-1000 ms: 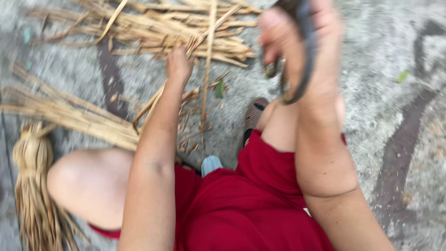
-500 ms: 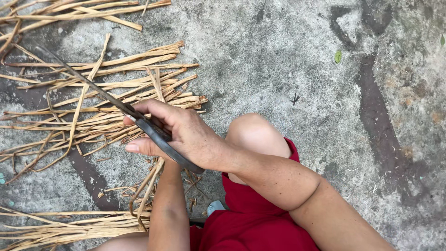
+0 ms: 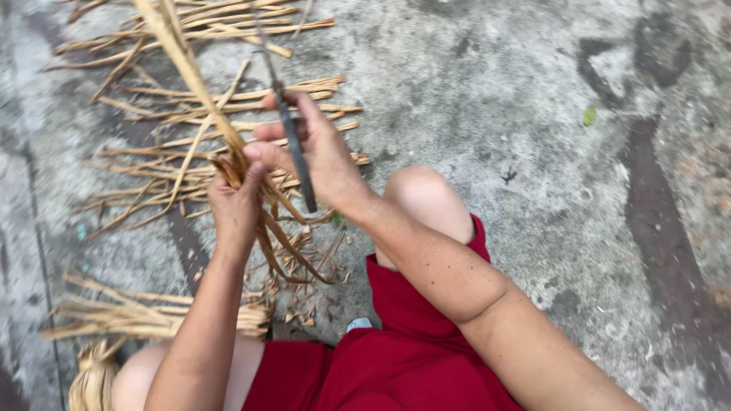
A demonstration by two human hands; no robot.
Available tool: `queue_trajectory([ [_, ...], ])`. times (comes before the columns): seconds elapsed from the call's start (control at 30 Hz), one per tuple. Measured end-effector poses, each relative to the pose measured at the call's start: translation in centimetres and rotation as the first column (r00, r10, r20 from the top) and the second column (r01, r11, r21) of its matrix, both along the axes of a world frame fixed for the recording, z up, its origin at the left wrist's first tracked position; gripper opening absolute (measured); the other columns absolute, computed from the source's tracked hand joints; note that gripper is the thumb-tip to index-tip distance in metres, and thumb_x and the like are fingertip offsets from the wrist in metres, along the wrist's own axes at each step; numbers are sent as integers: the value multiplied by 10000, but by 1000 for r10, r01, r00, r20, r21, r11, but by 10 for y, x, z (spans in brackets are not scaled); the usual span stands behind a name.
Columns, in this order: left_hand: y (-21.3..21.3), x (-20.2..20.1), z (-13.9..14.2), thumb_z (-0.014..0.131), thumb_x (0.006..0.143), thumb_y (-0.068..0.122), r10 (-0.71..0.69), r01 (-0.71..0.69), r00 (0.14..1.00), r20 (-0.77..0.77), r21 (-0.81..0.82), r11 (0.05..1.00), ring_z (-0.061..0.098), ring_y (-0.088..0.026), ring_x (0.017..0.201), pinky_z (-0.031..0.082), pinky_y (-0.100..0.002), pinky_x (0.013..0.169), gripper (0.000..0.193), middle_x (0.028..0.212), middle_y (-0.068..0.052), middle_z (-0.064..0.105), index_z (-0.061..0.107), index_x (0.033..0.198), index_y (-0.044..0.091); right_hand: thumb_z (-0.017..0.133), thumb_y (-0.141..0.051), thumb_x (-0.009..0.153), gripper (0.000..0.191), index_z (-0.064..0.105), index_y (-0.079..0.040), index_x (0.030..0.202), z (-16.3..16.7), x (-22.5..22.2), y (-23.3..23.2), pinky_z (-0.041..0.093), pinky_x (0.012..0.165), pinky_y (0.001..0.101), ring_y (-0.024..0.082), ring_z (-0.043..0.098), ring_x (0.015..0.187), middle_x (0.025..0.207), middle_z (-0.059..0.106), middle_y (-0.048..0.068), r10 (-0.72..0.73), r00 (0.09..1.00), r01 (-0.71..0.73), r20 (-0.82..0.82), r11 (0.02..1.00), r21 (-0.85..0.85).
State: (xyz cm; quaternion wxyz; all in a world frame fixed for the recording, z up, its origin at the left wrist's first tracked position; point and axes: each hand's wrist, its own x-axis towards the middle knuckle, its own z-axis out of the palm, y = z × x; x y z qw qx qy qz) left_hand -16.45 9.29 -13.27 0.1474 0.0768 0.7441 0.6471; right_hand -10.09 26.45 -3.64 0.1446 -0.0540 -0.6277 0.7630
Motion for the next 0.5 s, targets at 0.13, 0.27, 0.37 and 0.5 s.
queue_trajectory([
  [0.13,-29,63,38,737,965,215,-97,100,987,-132,12,995,687,-63,807,555,-226,692,225,919,25,768,715,1133,66,839,-132,866,609,486,-63,1357,-3,10,-23,614,941,356,212,730,1118,1122,732,98,67,991,-72,-117,997,-40],
  [0.27,-44,103,51,790,922,208,-95,93,993,-71,-31,995,666,-67,779,556,-245,670,250,902,-1,760,738,1110,52,797,-123,932,525,493,-67,1356,-1,27,-42,612,971,328,171,731,1175,1189,751,95,140,981,-142,-133,990,-5],
  [0.37,-60,108,60,804,931,204,-67,65,994,-90,-23,998,619,-55,764,528,-239,661,290,943,-30,758,742,1172,55,794,-97,943,494,526,-40,1355,1,35,-57,626,928,297,157,742,1056,1103,772,108,201,975,-207,-98,977,-54],
  [0.5,-98,92,81,750,949,223,195,-184,980,-27,230,956,527,-32,623,442,-202,538,350,1127,-38,773,705,1267,84,788,-103,946,482,514,-42,1338,-1,43,-76,609,921,269,115,732,1031,1080,769,66,302,949,-297,-91,953,66],
])
